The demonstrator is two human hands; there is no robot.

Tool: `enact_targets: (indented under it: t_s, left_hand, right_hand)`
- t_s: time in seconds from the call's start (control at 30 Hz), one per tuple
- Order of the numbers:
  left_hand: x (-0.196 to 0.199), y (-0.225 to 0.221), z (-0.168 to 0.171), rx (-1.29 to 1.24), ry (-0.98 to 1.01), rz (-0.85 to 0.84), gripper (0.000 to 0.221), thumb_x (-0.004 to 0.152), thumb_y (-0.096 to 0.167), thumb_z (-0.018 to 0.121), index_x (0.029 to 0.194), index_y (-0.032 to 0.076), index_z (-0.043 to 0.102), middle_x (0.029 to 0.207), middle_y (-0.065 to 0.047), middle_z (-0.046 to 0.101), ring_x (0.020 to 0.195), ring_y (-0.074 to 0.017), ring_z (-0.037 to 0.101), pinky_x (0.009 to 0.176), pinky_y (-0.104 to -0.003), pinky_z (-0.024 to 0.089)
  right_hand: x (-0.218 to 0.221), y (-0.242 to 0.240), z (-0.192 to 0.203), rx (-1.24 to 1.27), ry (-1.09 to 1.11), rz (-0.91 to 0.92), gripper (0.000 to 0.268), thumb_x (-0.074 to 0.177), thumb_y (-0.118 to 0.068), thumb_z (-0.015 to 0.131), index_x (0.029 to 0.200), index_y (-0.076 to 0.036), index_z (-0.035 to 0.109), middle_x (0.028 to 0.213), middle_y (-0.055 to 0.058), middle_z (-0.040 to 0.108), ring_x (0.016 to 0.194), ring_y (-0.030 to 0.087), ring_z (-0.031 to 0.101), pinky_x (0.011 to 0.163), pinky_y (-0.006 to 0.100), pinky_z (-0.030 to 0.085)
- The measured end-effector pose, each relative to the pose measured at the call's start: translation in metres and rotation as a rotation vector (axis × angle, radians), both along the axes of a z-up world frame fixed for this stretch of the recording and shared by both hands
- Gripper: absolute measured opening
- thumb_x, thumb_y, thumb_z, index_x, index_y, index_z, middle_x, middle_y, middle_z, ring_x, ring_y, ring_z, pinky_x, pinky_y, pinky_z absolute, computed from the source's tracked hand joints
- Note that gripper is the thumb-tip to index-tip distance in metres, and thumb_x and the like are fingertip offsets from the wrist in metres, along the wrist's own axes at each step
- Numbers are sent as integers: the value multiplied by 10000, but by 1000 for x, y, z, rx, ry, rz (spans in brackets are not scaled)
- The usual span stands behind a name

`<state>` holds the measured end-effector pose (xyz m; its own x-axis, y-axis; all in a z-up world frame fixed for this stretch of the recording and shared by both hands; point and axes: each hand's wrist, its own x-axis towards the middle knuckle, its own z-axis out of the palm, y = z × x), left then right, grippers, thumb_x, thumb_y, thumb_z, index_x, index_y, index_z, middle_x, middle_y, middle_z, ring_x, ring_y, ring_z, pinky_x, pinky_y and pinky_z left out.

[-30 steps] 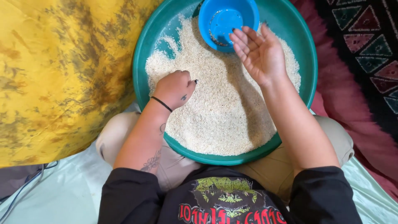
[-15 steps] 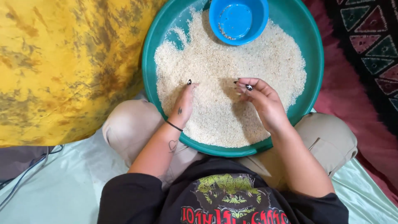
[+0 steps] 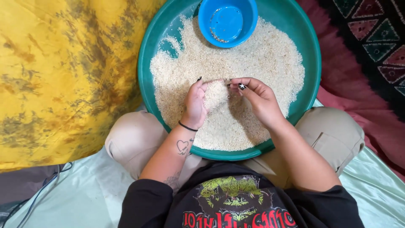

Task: The person sorts through rice grains by hand, sifting them between both hands to remove debris, then picking out individual pieces of debris.

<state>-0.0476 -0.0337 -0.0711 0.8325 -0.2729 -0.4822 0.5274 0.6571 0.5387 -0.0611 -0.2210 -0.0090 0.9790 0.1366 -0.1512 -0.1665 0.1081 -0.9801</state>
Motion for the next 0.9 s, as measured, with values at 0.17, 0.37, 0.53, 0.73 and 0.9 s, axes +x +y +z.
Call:
enact_targets:
  t_s: [0.17,0.37,0.53,0.73,0.9]
  left_hand:
    - [13,-13,-2,-145,-14,-21,706,1000,530,418,1297,-77,621,1204,-279,687,1097,-355,699,954,-512,564]
    - [-1,-7,-13,-241,56,-87,687,1002,531,409,1316,-43,620,1217,-262,689,1116,-332,700,948,-495,574]
    - [-8,-1,-24,-358,71,-101,634,1023,513,417,1316,-16,611,1184,-261,699,1070,-335,716,947,-493,591]
    - [-6,-3,-8,-421,43,-105,677,1027,518,396,1327,-52,603,1249,-262,677,1137,-333,691,977,-483,565]
    - [-10,-5,4,-481,-9,-144,655,1068,500,360,1395,-38,542,1244,-259,670,1132,-331,686,975,-444,577]
  right_hand:
    - [2,-5,8,-95,-135,-77,244,1024,13,551,1224,44,686,1097,119,722,1089,132,645,982,285,527]
    - [-2,-2,19,-492,-387,-28,261,944,21,688,1179,-61,766,1108,111,702,1087,204,603,966,354,497]
    - [-6,12,25,-821,-683,120,231,907,-72,744,1105,-177,802,1243,110,636,1229,337,505,1057,527,372]
    - [-1,0,18,-799,-630,50,132,901,-62,782,995,-155,789,1244,83,639,1220,322,513,1053,519,412]
    - [-7,10,18,-776,-604,107,122,855,-129,825,969,-164,800,1231,107,638,1217,337,500,1055,543,393]
